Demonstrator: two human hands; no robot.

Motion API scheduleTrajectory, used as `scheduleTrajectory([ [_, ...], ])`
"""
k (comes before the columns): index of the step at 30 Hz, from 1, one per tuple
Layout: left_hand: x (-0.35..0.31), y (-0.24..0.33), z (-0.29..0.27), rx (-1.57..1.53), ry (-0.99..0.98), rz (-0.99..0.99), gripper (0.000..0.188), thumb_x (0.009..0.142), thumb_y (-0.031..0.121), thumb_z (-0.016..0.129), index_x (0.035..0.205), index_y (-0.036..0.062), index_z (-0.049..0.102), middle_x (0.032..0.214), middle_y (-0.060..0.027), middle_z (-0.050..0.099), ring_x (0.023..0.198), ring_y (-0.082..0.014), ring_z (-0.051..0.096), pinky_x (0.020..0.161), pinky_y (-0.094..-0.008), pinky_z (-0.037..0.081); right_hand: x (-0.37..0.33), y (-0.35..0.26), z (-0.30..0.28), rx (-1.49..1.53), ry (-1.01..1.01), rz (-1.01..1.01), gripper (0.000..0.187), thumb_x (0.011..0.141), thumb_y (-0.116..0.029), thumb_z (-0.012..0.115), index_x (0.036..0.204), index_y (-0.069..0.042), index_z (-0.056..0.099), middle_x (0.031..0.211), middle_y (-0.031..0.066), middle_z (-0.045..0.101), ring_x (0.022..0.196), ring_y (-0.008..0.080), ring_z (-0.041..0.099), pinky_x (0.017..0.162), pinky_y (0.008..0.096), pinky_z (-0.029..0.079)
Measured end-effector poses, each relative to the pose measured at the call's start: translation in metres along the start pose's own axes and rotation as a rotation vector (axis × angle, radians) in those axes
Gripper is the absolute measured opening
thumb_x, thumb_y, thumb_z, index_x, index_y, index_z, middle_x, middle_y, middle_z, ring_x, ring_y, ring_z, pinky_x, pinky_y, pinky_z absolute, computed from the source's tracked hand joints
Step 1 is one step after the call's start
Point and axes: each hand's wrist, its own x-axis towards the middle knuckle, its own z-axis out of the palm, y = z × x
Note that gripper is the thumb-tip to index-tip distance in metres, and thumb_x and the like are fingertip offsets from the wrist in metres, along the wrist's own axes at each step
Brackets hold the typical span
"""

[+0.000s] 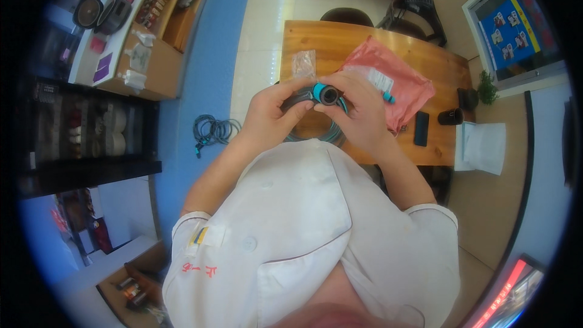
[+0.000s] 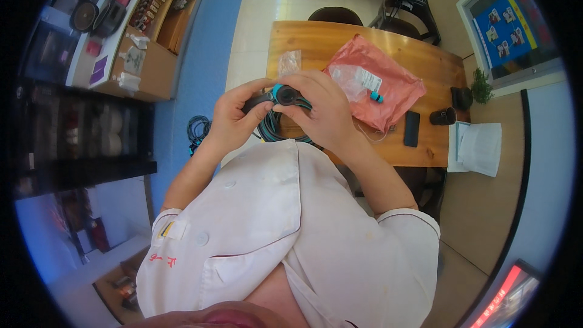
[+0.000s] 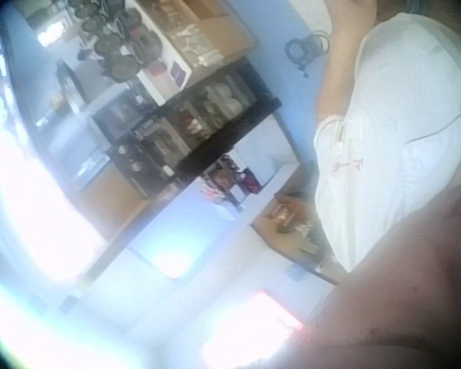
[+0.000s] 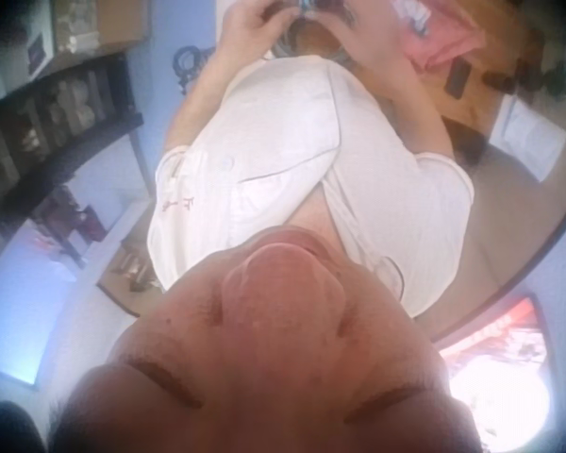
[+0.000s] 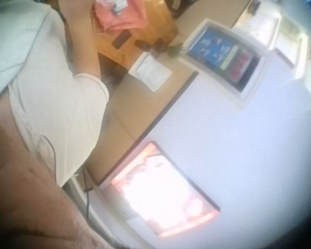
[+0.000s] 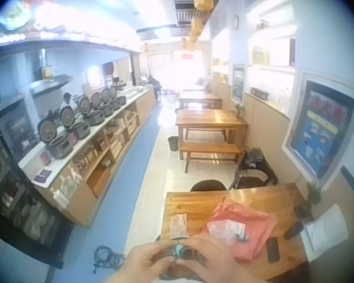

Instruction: The person assembles a garden hose by attaching a spray nozzle and a connector to the ends of a coiled hose. They then uncoil the hose, straighten it, and reattach the components.

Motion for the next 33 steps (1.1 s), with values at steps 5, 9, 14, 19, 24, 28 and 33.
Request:
scheduleTrajectory([
  [5,-0.003,-0.002,0.005,-0.027,-0.002,0.028,0.036,0.097,0.0,0.071,0.133,0.0,0.069,0.108,-0.0099,0.076,0.095,-0.012,0.07,0.085,-0.0274,0.057,0.0,-0.002,-0.004,-0.069,0.009,-0.033,0.041,0.076,-0.012,0.09,0.113,-0.004,0.074,0.102,0.0105,0.069,0.097,0.03,0.067,0.082,0.036,0.055],
  [9,-0.007,-0.002,0.009,-0.05,-0.001,-0.009,0.035,0.097,0.001,0.071,0.132,-0.0006,0.069,0.109,-0.0089,0.076,0.096,-0.0112,0.069,0.086,-0.0261,0.056,-0.003,-0.001,-0.003,-0.023,0.022,-0.035,0.045,0.075,-0.011,0.091,0.117,-0.003,0.074,0.105,0.0106,0.068,0.1,0.0288,0.067,0.085,0.0353,0.056],
  [14,-0.009,0.0,0.01,-0.077,0.031,0.009,0.033,0.098,0.002,0.07,0.131,-0.0004,0.067,0.11,-0.0082,0.076,0.097,-0.0111,0.069,0.087,-0.026,0.056,-0.005,0.0,-0.001,0.02,0.003,0.002,0.045,0.077,-0.008,0.089,0.118,-0.003,0.073,0.12,0.0131,0.069,0.104,0.0292,0.068,0.09,0.0366,0.056],
  [19,-0.012,-0.002,0.013,-0.119,0.05,-0.001,0.032,0.098,0.003,0.071,0.129,0.0005,0.064,0.105,-0.0082,0.075,0.095,-0.0114,0.068,0.085,-0.0267,0.055,-0.002,0.001,-0.001,-0.077,-0.005,-0.113,0.045,0.076,-0.008,0.088,0.118,-0.005,0.073,0.117,0.0116,0.071,0.1,0.0312,0.068,0.086,0.0394,0.056],
  [24,-0.013,-0.004,0.014,-0.064,0.043,0.018,0.035,0.093,0.006,0.078,0.125,0.0026,0.064,0.092,-0.0066,0.071,0.084,-0.0115,0.063,0.077,-0.0268,0.053,-0.004,0.0,0.0,-0.063,-0.016,-0.143,0.045,0.072,-0.008,0.089,0.113,-0.008,0.072,0.104,0.0093,0.072,0.091,0.0319,0.068,0.079,0.0409,0.055],
  [28,-0.011,-0.003,0.013,0.064,0.059,-0.019,0.037,0.087,0.006,0.082,0.119,0.0025,0.066,0.089,-0.0052,0.069,0.077,-0.0119,0.06,0.072,-0.0271,0.051,-0.005,0.001,0.002,-0.024,-0.02,-0.124,0.044,0.072,-0.006,0.089,0.112,-0.008,0.071,0.101,0.01,0.071,0.092,0.0322,0.068,0.079,0.0406,0.055],
  [33,-0.01,-0.001,0.012,-0.024,0.075,-0.076,0.035,0.083,0.003,0.083,0.115,0.0026,0.069,0.094,-0.0023,0.069,0.076,-0.0093,0.059,0.069,-0.0255,0.051,-0.009,0.005,0.002,0.174,-0.069,0.01,0.041,0.076,0.0,0.086,0.113,-0.005,0.07,0.104,0.0119,0.07,0.096,0.0311,0.069,0.083,0.0375,0.056],
])
